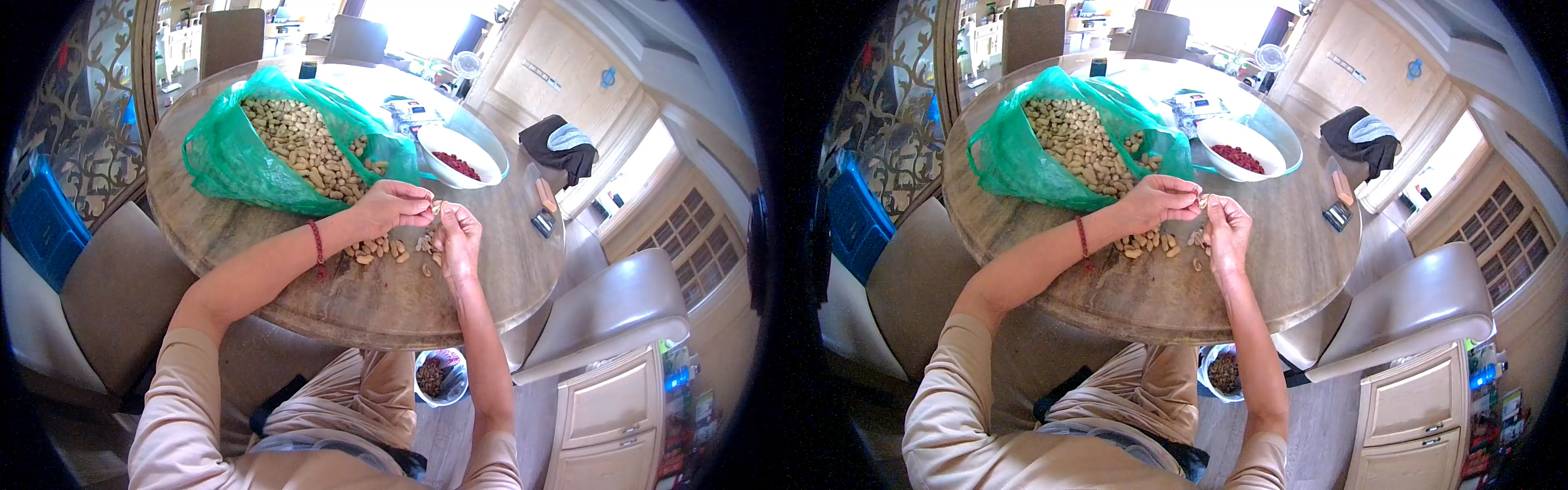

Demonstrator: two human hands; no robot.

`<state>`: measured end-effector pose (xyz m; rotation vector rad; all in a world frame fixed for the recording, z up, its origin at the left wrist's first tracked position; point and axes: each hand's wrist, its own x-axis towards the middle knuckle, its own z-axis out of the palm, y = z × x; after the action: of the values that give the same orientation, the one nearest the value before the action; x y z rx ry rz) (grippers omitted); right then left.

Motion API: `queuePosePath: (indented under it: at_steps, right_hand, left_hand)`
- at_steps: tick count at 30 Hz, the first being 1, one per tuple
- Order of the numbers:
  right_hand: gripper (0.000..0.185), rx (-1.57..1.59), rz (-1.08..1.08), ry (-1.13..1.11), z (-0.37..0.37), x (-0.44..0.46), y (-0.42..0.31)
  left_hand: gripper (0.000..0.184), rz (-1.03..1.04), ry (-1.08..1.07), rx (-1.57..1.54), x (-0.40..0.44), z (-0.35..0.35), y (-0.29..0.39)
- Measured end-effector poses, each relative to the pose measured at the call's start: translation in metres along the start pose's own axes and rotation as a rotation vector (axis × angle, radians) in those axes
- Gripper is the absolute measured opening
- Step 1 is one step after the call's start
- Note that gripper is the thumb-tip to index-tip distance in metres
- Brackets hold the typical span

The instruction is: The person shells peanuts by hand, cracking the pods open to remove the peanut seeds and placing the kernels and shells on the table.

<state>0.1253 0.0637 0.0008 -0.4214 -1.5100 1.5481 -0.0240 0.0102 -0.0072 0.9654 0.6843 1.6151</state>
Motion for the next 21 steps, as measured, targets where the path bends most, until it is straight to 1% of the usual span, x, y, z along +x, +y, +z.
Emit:
queuePosePath:
  at_steps: [1, 2, 4, 5, 7, 9, 10, 11, 12, 13, 15, 17, 19, 21]
  right_hand:
    - [0.016, 0.019, 0.047, -0.007, -0.001, 0.0, 0.0]
    - [0.016, 0.02, 0.047, -0.006, -0.002, 0.0, 0.001]
    - [0.013, 0.158, 0.181, 0.025, -0.004, 0.003, 0.005]
    - [0.013, 0.158, 0.181, 0.025, -0.007, 0.005, 0.007]
    - [0.01, 0.3, 0.27, 0.007, -0.011, 0.007, 0.008]
    - [0.011, 0.291, 0.285, 0.031, -0.011, 0.007, 0.009]
    - [0.011, 0.281, 0.3, 0.055, -0.01, 0.007, 0.009]
    - [0.011, 0.284, 0.301, 0.059, -0.01, 0.008, 0.011]
    - [0.011, 0.351, 0.397, 0.06, -0.009, 0.01, 0.012]
    - [0.011, 0.419, 0.493, 0.061, -0.007, 0.011, 0.014]
    - [0.013, 0.478, 0.535, 0.054, -0.004, 0.009, 0.013]
    - [0.015, 0.534, 0.577, 0.042, -0.005, 0.01, 0.014]
    - [0.015, 0.553, 0.575, -0.069, -0.009, 0.012, 0.017]
    - [0.015, 0.56, 0.57, -0.06, -0.01, 0.01, 0.016]
  left_hand:
    - [0.021, -0.002, -0.001, 0.0, 0.0, -0.001, -0.001]
    - [0.02, 0.003, 0.0, 0.003, 0.001, -0.002, -0.002]
    - [0.019, 0.008, 0.0, 0.006, 0.001, -0.002, -0.002]
    - [0.019, 0.026, 0.016, 0.008, 0.002, -0.002, -0.002]
    - [0.018, 0.043, 0.032, 0.01, 0.001, 0.001, -0.002]
    - [0.018, 0.111, 0.06, 0.141, 0.0, 0.004, 0.0]
    - [0.018, 0.108, 0.059, 0.142, -0.001, 0.006, 0.002]
    - [0.016, 0.224, 0.034, 0.385, -0.002, 0.009, 0.002]
    - [0.015, 0.34, 0.007, 0.629, -0.003, 0.011, 0.004]
    - [0.015, 0.334, 0.003, 0.632, -0.004, 0.013, 0.005]
    - [0.013, 0.735, -0.115, 1.127, -0.006, 0.017, 0.007]
    - [0.013, 0.715, -0.111, 1.133, -0.009, 0.02, 0.007]
    - [0.014, 0.601, -0.121, 1.049, -0.009, 0.019, 0.007]
    - [0.014, 0.583, -0.107, 1.032, -0.007, 0.017, 0.006]
